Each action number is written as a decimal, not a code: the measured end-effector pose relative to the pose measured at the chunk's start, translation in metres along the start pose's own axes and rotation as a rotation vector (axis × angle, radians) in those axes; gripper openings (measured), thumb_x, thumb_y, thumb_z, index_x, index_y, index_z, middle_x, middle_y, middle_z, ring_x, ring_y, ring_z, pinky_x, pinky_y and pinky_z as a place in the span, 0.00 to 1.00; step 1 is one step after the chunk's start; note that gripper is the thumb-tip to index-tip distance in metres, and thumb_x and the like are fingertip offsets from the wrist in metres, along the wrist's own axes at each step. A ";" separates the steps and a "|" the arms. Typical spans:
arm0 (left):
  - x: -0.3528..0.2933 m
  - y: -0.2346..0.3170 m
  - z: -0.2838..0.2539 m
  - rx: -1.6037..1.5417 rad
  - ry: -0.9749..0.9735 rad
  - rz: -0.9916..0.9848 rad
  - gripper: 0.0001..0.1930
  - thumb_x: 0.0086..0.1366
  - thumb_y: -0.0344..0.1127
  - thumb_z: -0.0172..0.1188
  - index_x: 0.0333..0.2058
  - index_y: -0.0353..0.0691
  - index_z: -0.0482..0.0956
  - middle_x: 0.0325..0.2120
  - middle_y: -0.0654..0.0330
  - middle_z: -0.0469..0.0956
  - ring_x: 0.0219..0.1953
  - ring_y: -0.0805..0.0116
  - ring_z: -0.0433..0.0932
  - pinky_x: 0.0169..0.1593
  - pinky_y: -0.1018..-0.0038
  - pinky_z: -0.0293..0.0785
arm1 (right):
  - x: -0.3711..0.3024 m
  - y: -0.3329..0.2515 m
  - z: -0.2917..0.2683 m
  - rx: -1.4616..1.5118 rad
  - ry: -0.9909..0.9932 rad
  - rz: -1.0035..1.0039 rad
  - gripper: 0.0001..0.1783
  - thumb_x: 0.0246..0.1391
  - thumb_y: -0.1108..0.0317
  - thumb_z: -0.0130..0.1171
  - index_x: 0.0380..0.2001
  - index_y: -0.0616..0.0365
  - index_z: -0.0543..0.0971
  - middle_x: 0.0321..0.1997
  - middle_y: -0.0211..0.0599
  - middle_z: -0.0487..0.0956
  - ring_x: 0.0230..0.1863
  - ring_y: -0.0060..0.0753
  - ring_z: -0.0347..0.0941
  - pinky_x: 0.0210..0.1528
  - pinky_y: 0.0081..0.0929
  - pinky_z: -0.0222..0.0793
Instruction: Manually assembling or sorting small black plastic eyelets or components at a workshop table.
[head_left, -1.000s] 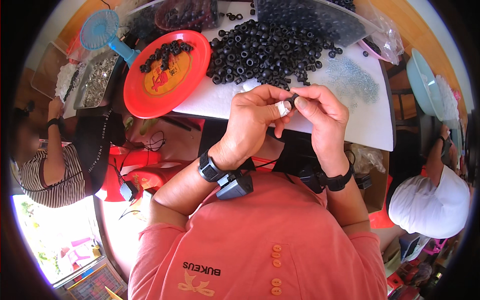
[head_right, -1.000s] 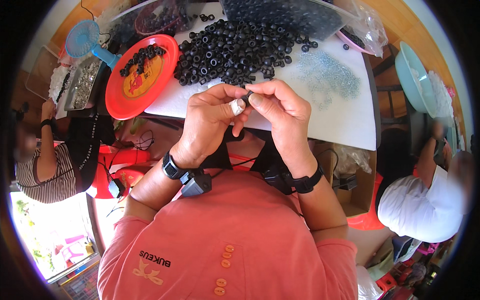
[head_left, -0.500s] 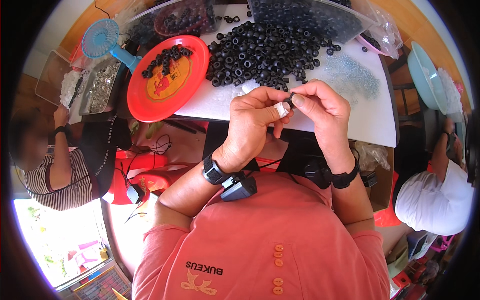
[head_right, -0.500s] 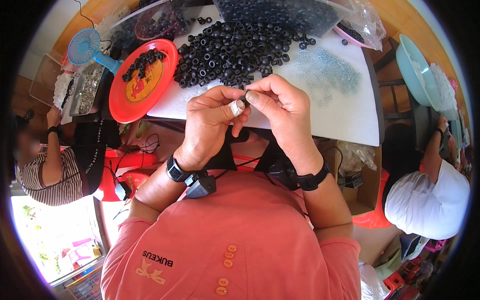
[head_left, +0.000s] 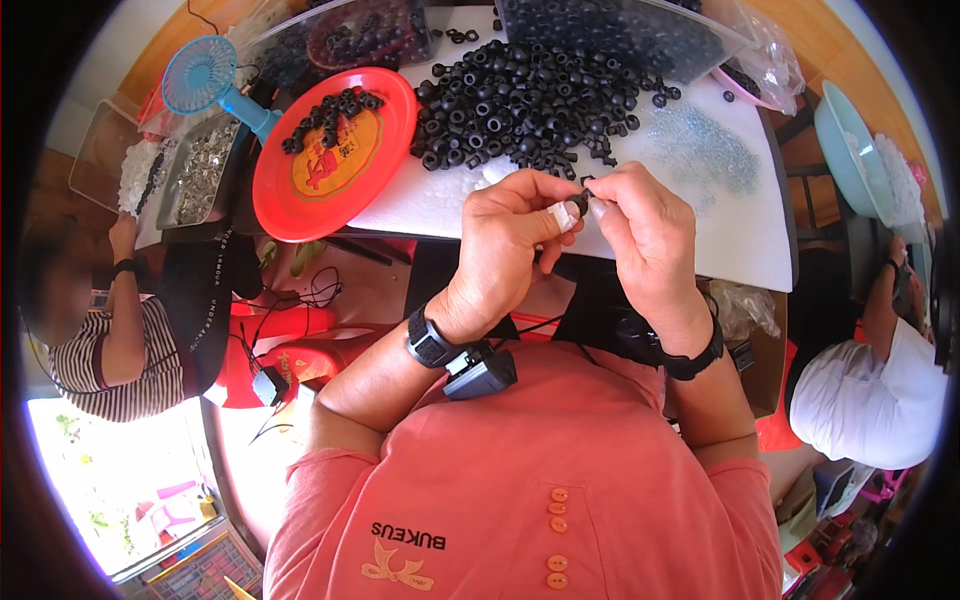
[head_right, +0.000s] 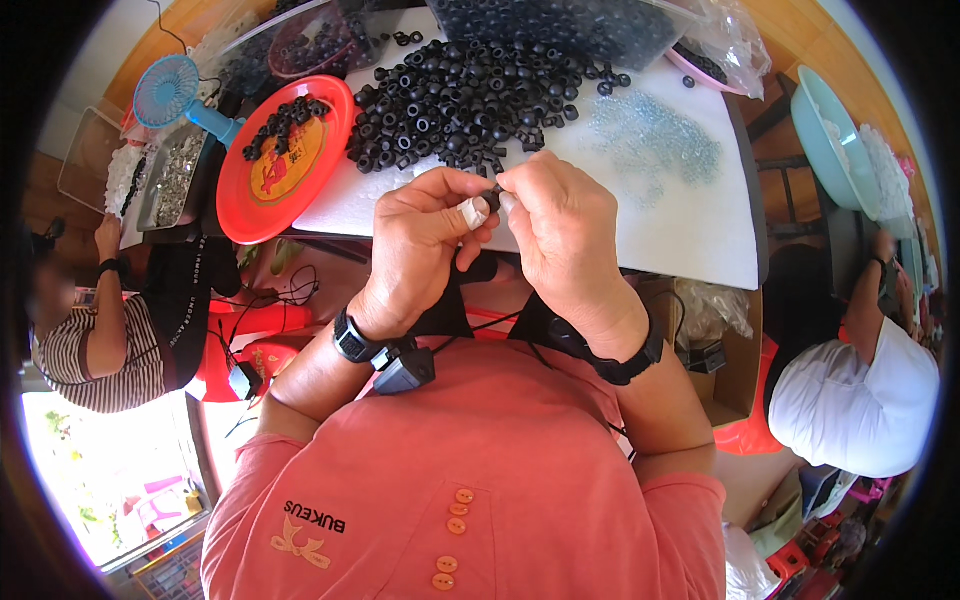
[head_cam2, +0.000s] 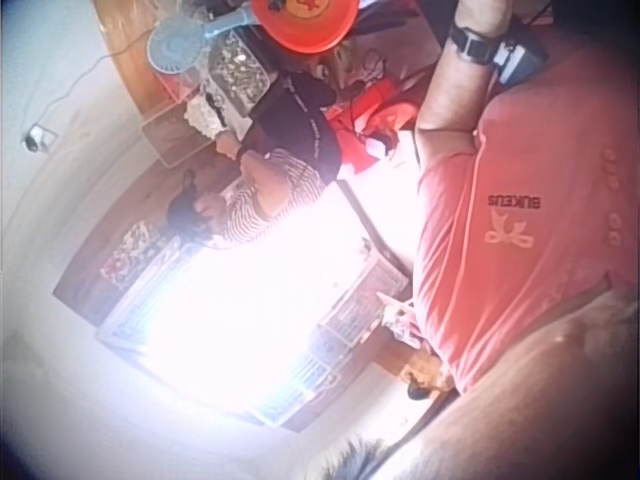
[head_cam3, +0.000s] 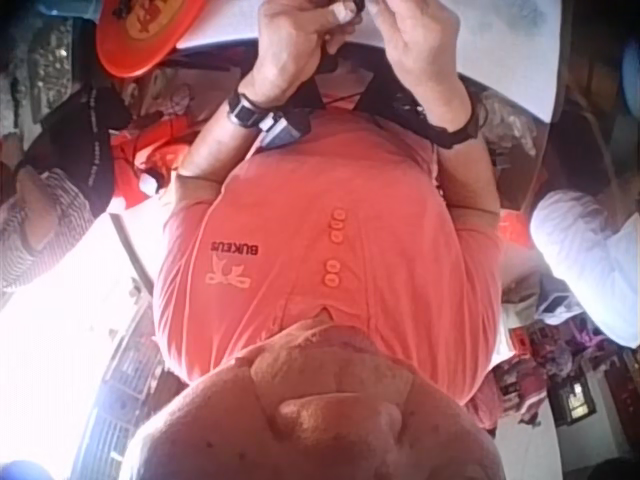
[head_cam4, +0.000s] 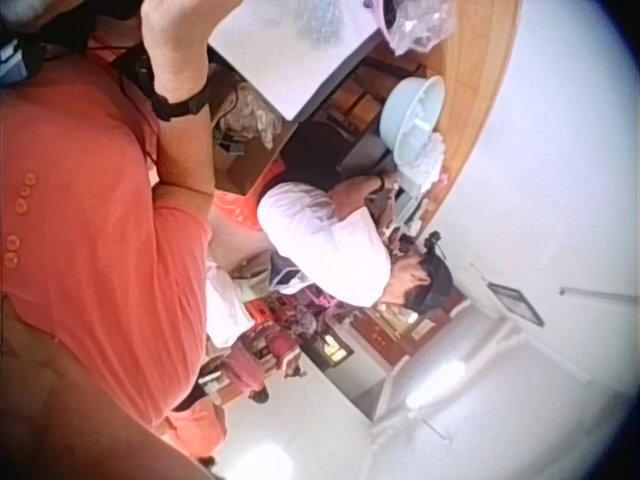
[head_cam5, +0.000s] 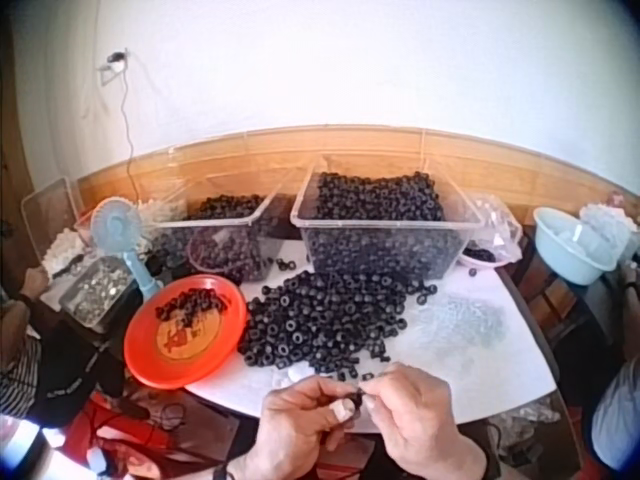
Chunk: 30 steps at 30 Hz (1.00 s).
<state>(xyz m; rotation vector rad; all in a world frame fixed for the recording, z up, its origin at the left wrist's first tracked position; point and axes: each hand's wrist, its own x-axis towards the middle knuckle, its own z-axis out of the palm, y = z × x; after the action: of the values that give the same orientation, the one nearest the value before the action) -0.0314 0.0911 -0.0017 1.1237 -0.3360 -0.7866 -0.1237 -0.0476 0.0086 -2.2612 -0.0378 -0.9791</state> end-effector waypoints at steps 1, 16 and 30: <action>-0.001 0.000 -0.001 0.035 -0.013 0.005 0.07 0.67 0.24 0.60 0.42 0.29 0.78 0.29 0.56 0.81 0.23 0.77 0.75 0.20 0.83 0.65 | 0.000 0.000 -0.001 0.001 -0.001 0.000 0.08 0.51 0.81 0.62 0.35 0.62 0.77 0.27 0.41 0.74 0.27 0.44 0.72 0.30 0.33 0.68; -0.003 -0.005 0.003 0.019 0.023 0.029 0.06 0.66 0.22 0.59 0.42 0.28 0.78 0.29 0.56 0.81 0.25 0.76 0.76 0.20 0.84 0.63 | 0.000 0.002 0.008 -0.150 0.017 -0.181 0.13 0.37 0.82 0.58 0.30 0.60 0.72 0.27 0.43 0.70 0.27 0.51 0.69 0.28 0.44 0.64; 0.000 -0.003 0.005 -0.021 0.009 0.112 0.07 0.66 0.23 0.58 0.41 0.28 0.80 0.32 0.54 0.83 0.31 0.69 0.83 0.37 0.77 0.81 | -0.010 0.004 0.031 -0.358 0.166 -0.158 0.16 0.36 0.76 0.65 0.28 0.56 0.68 0.26 0.39 0.69 0.24 0.44 0.67 0.26 0.40 0.62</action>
<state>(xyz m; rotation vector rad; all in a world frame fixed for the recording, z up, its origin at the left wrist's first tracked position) -0.0363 0.0870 -0.0025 1.0793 -0.3794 -0.6853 -0.1098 -0.0303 -0.0160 -2.5184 0.0342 -1.3454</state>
